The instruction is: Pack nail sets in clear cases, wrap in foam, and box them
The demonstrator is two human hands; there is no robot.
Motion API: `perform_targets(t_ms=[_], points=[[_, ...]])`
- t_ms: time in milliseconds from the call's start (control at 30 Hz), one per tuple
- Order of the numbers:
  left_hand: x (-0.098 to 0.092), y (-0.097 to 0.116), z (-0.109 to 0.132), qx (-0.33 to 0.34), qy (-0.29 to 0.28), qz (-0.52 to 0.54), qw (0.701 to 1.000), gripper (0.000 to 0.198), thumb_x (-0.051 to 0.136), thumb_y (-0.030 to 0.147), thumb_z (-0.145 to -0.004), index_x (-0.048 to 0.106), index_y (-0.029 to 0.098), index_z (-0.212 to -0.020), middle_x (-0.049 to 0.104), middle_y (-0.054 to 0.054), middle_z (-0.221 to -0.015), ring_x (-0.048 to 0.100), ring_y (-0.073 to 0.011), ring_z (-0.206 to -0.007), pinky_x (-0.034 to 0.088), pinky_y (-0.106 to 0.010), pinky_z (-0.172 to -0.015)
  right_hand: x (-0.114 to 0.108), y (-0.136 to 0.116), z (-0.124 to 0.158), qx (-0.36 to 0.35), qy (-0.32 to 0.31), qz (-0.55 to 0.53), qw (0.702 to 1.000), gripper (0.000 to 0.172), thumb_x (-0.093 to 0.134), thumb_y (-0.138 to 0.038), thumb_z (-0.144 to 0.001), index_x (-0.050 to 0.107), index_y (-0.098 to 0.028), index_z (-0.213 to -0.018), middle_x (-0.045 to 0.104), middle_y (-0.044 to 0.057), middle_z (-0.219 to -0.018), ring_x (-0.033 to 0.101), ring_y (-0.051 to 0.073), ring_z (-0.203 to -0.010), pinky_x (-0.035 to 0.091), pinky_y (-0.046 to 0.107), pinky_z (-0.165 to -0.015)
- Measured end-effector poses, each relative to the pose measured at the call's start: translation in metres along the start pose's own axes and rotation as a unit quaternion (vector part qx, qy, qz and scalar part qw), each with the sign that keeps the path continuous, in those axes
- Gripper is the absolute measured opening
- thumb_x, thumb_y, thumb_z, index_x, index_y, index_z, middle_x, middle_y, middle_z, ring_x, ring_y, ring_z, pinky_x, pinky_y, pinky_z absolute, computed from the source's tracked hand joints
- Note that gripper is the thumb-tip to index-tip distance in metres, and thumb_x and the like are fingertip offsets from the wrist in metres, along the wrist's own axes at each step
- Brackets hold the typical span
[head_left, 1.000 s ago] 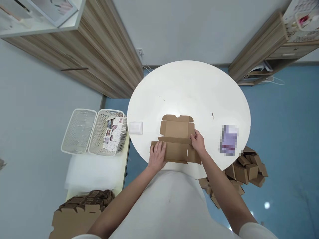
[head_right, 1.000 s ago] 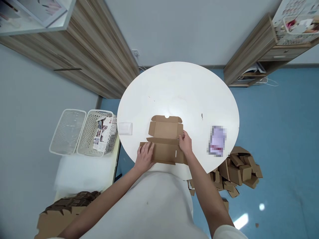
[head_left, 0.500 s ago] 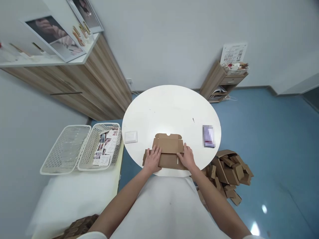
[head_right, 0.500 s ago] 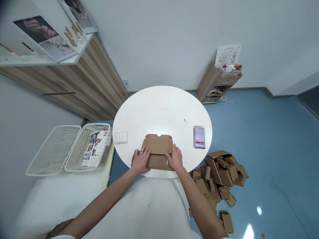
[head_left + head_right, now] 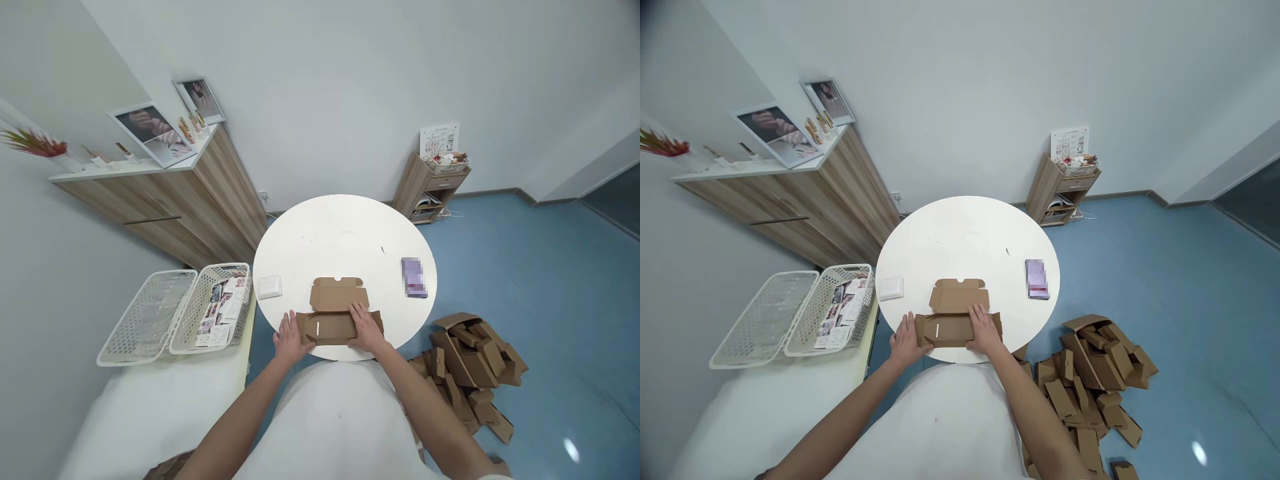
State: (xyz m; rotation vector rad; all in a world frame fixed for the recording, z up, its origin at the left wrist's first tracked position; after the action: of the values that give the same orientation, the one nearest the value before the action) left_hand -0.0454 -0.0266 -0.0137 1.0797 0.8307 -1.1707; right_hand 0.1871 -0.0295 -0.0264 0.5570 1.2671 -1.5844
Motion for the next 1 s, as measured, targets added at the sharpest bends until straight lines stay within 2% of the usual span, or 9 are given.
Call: perform_targets(t_ms=[67,167,267,367,433,500,667,833,1000], points=[[0.005,-0.011,0.004,0.004,-0.015,0.056,0.998,0.093,0.056,0.039,-0.068,0.004,0.007,-0.137,0.031,-0.022,-0.135,0.03,-0.0316,-0.124,0.031,-0.044,-0.093,0.002,0.001,-0.001,-0.005,0.011,-0.015,1.0,0.106,0.069,-0.029,-0.054,0.005,-0.019,-0.138,0.009,0.007,-0.146,0.0,0.024,-0.134,0.019,0.039,-0.104],[0.01,-0.019,0.004,0.032,-0.027,0.147,0.988,0.084,0.055,0.032,-0.071,0.008,0.006,-0.136,0.043,-0.019,-0.128,0.041,-0.028,-0.117,0.037,-0.036,-0.09,0.005,0.0,-0.002,-0.006,0.018,-0.032,0.999,0.104,0.068,-0.028,-0.055,0.005,-0.019,-0.139,0.009,0.007,-0.146,-0.001,0.023,-0.134,0.018,0.038,-0.105],[0.013,-0.021,0.001,0.002,-0.033,0.261,0.965,0.077,0.053,0.027,-0.075,0.01,0.008,-0.135,0.052,-0.017,-0.12,0.053,-0.0231,-0.106,0.043,-0.032,-0.083,0.007,-0.003,-0.003,-0.003,0.016,-0.042,0.999,0.102,0.066,-0.025,-0.057,0.005,-0.02,-0.139,0.008,0.006,-0.147,-0.001,0.024,-0.134,0.02,0.04,-0.104],[0.014,-0.022,-0.003,-0.033,-0.037,0.332,0.942,0.058,0.052,0.019,-0.075,0.029,0.01,-0.128,0.059,-0.014,-0.111,0.06,-0.0197,-0.095,0.047,-0.029,-0.076,0.008,-0.005,-0.003,-0.003,0.013,-0.042,0.999,0.101,0.064,-0.022,-0.057,0.004,-0.02,-0.139,0.007,0.006,-0.147,-0.001,0.024,-0.134,0.021,0.041,-0.104],[0.013,-0.02,-0.004,-0.037,-0.039,0.333,0.941,0.047,0.054,0.015,-0.073,0.041,0.012,-0.118,0.062,-0.012,-0.105,0.061,-0.0195,-0.092,0.048,-0.029,-0.074,0.009,-0.005,-0.003,-0.004,0.011,-0.038,0.999,0.101,0.064,-0.019,-0.056,0.005,-0.02,-0.139,0.006,0.006,-0.147,-0.001,0.024,-0.134,0.02,0.041,-0.104],[0.011,-0.017,-0.005,-0.033,-0.04,0.323,0.945,0.043,0.055,0.012,-0.071,0.046,0.013,-0.113,0.064,-0.01,-0.101,0.061,-0.0192,-0.09,0.049,-0.029,-0.073,0.008,-0.005,-0.003,-0.004,0.008,-0.036,0.999,0.101,0.065,-0.018,-0.056,0.007,-0.019,-0.139,0.007,0.007,-0.147,-0.001,0.024,-0.134,0.02,0.04,-0.104],[0.008,-0.01,-0.001,-0.019,-0.033,0.308,0.951,0.042,0.055,0.011,-0.071,0.048,0.014,-0.112,0.064,-0.009,-0.101,0.061,-0.0192,-0.089,0.049,-0.029,-0.071,0.007,-0.005,-0.004,-0.007,-0.001,-0.034,0.999,0.102,0.067,-0.017,-0.054,0.009,-0.018,-0.138,0.007,0.007,-0.147,0.0,0.024,-0.134,0.021,0.038,-0.104],[0.003,-0.01,0.002,-0.017,-0.022,0.283,0.959,0.031,0.055,0.019,-0.073,0.053,0.013,-0.103,0.064,-0.009,-0.099,0.061,-0.0215,-0.089,0.049,-0.03,-0.069,0.007,-0.003,-0.005,-0.009,-0.008,-0.034,0.999,0.106,0.069,-0.02,-0.053,0.006,-0.02,-0.139,0.006,0.007,-0.147,0.0,0.025,-0.134,0.021,0.04,-0.103],[-0.003,-0.01,0.007,0.009,-0.008,0.289,0.957,0.03,0.054,0.019,-0.072,0.054,0.014,-0.102,0.065,-0.008,-0.095,0.061,-0.021,-0.086,0.048,-0.03,-0.069,0.007,-0.003,-0.006,-0.008,0.002,-0.018,1.0,0.109,0.072,-0.02,-0.051,0.007,-0.019,-0.139,0.007,0.008,-0.146,0.001,0.027,-0.134,0.021,0.04,-0.104]])
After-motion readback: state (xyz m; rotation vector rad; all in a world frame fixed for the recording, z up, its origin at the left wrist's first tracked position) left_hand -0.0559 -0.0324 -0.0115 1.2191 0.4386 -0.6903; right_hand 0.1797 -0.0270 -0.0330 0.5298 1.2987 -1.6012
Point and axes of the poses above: each hand's wrist, its own z-axis away from the middle knuckle, its own x-axis out of the palm, y = z × x, the point moved 2 cm from there along -z, towards the middle knuckle
